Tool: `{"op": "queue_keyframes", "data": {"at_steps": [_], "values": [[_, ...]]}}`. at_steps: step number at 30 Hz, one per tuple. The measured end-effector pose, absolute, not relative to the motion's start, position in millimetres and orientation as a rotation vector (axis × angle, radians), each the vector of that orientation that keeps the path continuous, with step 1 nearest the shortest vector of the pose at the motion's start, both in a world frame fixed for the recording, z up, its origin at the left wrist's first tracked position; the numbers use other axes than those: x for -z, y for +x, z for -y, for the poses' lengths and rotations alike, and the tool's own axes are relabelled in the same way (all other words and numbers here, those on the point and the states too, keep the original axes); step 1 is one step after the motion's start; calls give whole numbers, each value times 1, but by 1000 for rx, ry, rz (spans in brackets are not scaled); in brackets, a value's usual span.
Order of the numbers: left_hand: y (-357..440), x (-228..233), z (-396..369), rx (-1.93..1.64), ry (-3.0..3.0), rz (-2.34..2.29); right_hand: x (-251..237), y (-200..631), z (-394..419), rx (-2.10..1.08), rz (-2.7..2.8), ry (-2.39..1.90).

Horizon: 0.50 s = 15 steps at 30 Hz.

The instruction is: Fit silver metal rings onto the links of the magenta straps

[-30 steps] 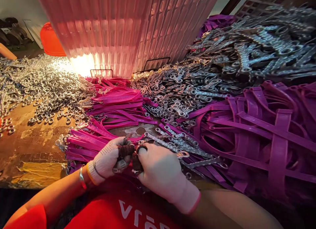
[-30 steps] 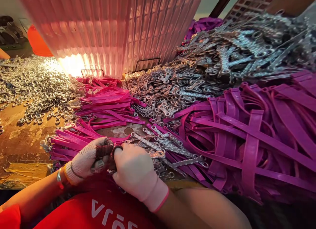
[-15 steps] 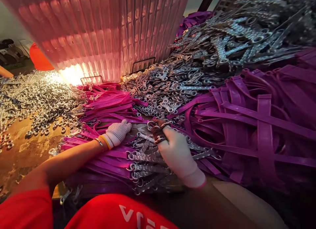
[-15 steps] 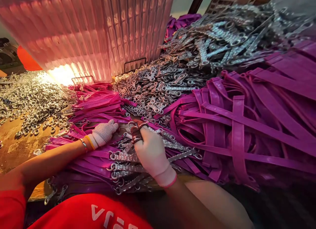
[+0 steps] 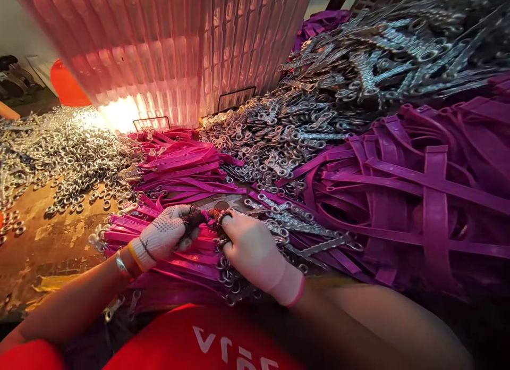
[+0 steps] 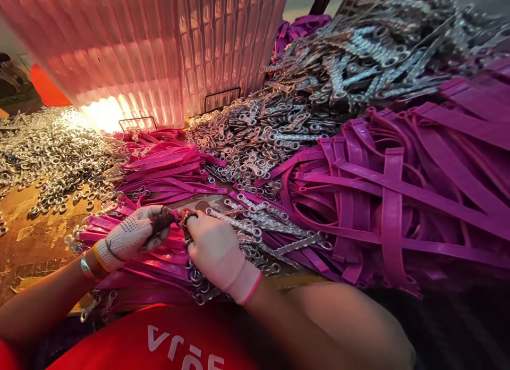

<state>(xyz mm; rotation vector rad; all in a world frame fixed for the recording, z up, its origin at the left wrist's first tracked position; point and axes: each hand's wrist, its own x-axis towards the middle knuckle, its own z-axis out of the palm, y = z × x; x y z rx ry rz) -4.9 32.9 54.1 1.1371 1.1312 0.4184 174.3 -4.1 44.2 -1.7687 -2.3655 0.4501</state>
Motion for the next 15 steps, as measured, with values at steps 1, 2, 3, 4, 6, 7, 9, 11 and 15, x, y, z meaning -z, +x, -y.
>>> {"op": "queue_keyframes", "data": {"at_steps": [1, 2, 3, 4, 6, 7, 9, 11, 15], "values": [[-3, -55, -31, -417, 1150, -1131, -45, 172, 5, -411, 2377, -1775], [-2, -55, -29, -409, 1183, -1128, -45, 171, 6, -368, 2388, -1784], [-1, -56, -28, -399, 1234, -1127, -45, 169, 7, -321, 2403, -1792], [-1, -57, -26, -398, 1299, -1128, -44, 168, 8, -273, 2427, -1793], [-3, -57, -23, -422, 1445, -1131, -44, 166, 11, -177, 2497, -1769], [-3, -56, -22, -440, 1498, -1130, -43, 165, 13, -135, 2534, -1753], [-4, -52, -21, -465, 1547, -1124, -42, 165, 14, -84, 2589, -1740], [-5, -43, -21, -465, 1601, -1117, -41, 165, 13, -112, 2625, -1745], [-3, -22, -25, -460, 1809, -1090, -38, 167, 7, -242, 2580, -1767]]}}
